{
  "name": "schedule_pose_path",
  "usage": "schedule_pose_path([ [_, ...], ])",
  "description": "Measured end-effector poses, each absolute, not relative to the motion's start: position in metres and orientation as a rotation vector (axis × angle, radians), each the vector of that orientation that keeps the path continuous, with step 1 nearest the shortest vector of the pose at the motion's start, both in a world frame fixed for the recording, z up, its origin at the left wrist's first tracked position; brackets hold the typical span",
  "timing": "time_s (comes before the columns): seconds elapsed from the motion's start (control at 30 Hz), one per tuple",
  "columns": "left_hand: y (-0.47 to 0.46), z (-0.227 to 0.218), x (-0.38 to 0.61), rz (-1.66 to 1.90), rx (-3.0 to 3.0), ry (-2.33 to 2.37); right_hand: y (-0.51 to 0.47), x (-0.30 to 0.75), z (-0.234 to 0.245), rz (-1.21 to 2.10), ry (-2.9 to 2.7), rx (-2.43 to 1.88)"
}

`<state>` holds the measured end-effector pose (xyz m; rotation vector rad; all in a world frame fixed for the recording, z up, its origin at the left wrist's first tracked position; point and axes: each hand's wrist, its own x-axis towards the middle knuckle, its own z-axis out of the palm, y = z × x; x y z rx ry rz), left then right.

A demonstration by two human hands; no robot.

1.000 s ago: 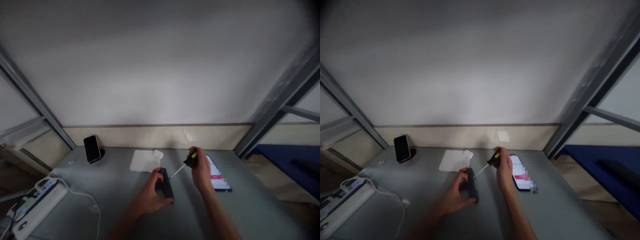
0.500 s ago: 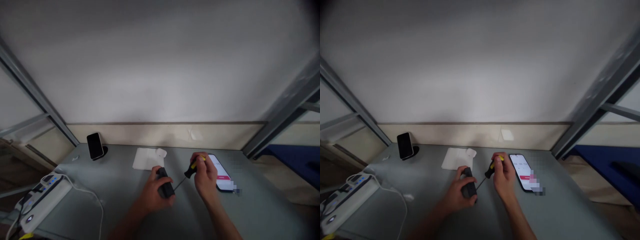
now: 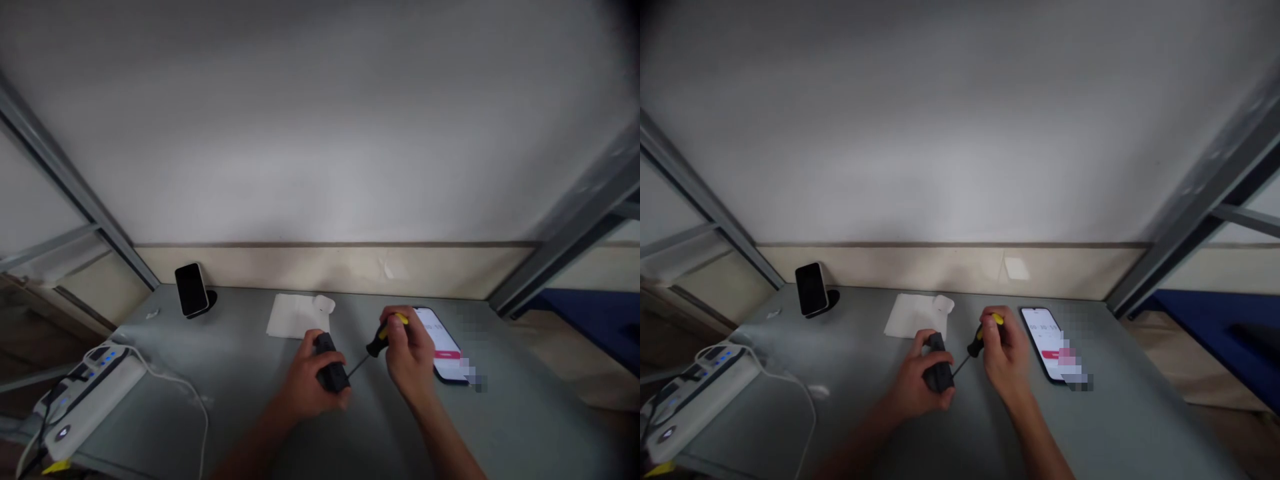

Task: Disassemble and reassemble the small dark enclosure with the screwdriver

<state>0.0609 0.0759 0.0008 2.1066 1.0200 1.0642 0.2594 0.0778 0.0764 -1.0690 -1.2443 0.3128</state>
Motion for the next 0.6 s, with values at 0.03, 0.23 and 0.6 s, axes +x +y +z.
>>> schedule_pose_path([
  [0.03,0.076,0.001,0.061,1.065,2.106,1.023,0.078,0.259,0.076,0.321,-1.250,-1.066],
  [0.23,0.077,-0.002,0.061,1.081,2.097,1.004,0.075,0.259,0.084,0.460,-1.306,-1.014],
  [0.6,0.079,-0.006,0.063,1.115,2.141,0.973,0.057,0.239,0.094,1.313,-1.238,-0.544],
])
